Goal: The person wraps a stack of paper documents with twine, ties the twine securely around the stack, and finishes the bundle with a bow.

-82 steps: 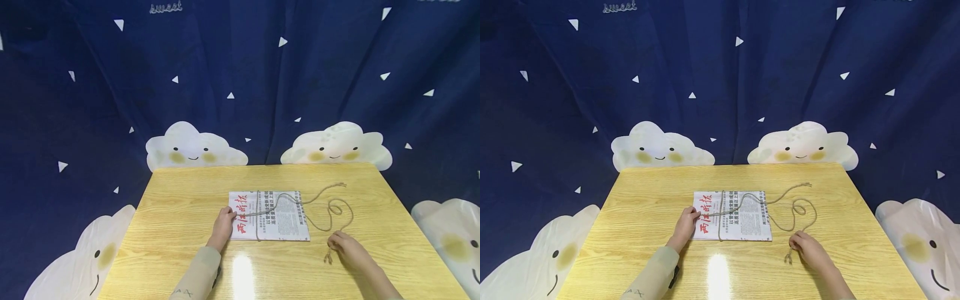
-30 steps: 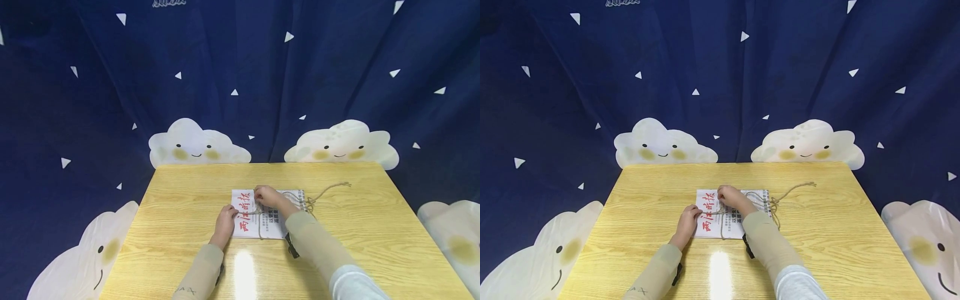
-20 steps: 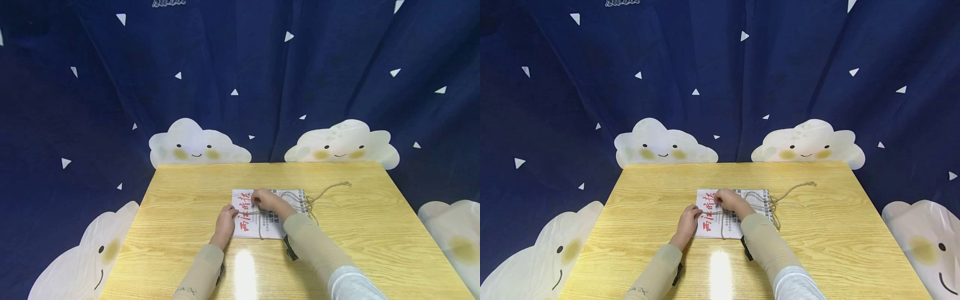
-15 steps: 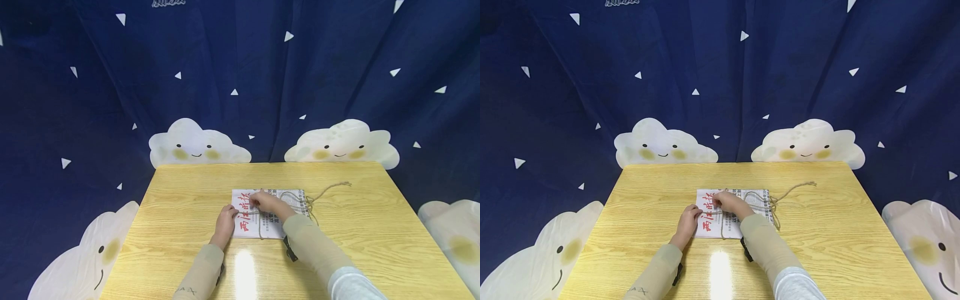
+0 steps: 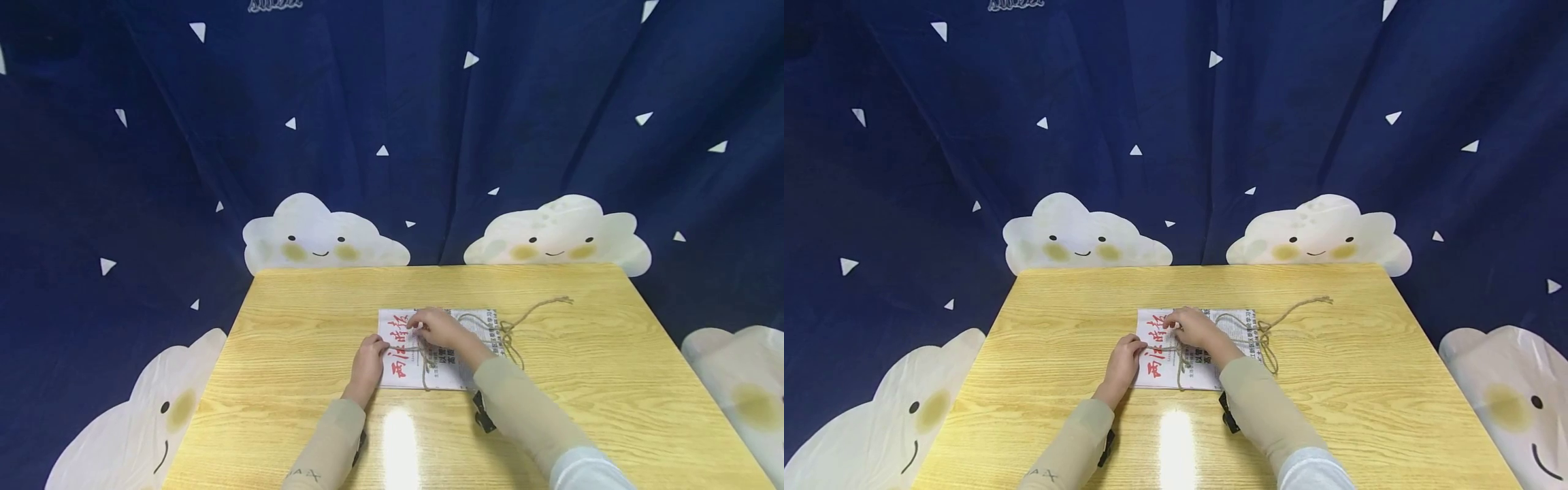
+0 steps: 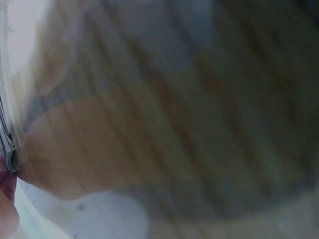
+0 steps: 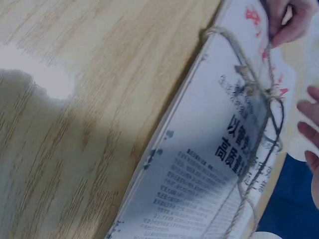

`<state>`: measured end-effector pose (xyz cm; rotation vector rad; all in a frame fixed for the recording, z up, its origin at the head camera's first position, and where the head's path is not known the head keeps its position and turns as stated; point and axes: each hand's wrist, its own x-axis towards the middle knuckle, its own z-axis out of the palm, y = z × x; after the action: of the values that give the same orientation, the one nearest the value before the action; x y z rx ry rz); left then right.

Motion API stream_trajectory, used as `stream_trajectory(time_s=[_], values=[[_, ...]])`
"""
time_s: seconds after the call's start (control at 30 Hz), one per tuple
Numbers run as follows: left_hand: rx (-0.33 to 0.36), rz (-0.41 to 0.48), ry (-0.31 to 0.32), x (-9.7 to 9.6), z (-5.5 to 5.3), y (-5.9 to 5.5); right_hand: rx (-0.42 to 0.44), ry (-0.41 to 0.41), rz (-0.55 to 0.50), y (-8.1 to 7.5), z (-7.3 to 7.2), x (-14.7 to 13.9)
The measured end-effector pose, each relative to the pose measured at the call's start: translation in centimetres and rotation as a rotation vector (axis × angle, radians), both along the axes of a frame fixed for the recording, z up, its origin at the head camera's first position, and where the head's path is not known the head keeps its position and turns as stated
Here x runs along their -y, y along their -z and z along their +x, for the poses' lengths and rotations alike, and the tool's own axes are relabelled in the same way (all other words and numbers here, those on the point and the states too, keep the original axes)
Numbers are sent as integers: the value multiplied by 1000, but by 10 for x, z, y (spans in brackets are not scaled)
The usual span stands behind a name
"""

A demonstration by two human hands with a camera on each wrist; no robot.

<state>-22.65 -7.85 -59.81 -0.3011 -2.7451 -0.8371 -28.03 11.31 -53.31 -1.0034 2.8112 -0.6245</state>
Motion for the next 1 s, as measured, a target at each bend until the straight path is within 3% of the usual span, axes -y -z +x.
stream_trajectory(time_s=[0.17,0.3,0.47,0.63,0.8,1.0], values=[[-1,-6,-5,0,-1,0,125,273,-5,-10,19,0],[4,-5,-9,0,-1,-1,245,412,-6,-6,42,5],[17,-4,-7,0,-1,1,276,493,-51,13,62,13],[25,15,-1,0,0,2,279,556,-133,23,71,15],[23,15,0,-1,0,1,277,606,-155,24,75,8],[27,6,-11,-2,1,0,339,624,-163,18,88,-7]])
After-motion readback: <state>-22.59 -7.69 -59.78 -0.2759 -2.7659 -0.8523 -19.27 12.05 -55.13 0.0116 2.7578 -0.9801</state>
